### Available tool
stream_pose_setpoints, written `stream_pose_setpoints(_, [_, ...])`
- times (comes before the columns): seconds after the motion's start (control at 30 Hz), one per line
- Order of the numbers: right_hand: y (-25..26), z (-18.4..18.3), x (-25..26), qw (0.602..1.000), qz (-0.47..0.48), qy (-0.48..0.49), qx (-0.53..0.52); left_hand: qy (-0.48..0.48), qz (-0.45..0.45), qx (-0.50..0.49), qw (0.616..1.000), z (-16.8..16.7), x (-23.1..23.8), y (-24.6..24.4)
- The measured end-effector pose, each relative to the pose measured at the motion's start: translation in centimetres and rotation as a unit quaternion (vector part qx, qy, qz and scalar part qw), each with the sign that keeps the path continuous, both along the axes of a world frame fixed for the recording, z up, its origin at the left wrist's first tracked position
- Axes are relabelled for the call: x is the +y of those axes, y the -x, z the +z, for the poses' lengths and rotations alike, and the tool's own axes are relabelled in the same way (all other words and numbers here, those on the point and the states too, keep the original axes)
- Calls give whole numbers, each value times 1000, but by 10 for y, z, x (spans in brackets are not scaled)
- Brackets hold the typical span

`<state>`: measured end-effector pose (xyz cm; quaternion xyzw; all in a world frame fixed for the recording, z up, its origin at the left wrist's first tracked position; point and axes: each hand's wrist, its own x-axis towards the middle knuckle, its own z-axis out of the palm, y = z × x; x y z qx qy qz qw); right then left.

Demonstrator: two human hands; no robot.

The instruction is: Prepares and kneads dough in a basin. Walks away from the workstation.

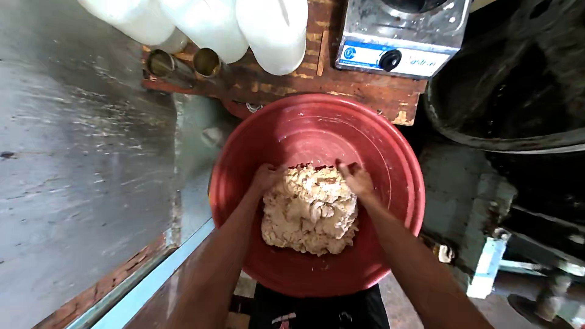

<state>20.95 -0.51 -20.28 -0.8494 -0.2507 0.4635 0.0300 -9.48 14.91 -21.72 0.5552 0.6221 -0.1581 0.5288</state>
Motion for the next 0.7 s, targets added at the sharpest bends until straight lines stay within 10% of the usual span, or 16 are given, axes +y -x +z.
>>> stream_pose_setpoints(0.17, [51, -6, 22, 987, 88, -45, 124, 39, -119, -133, 983, -3, -20, -40])
stream_pose_setpoints(0.3, [76, 65, -35, 973, 91, -100, 186, 30, -240, -186, 952, 65, -61, -30])
stream_pose_setpoints(0.5, [142, 152, -117, 974, 204, -67, 75, -70, -421, -46, 903, 155, -169, 2])
stream_pose_setpoints(0.7, [190, 130, -110, 942, 311, 117, 57, -45, -448, 49, 891, 127, -224, 0])
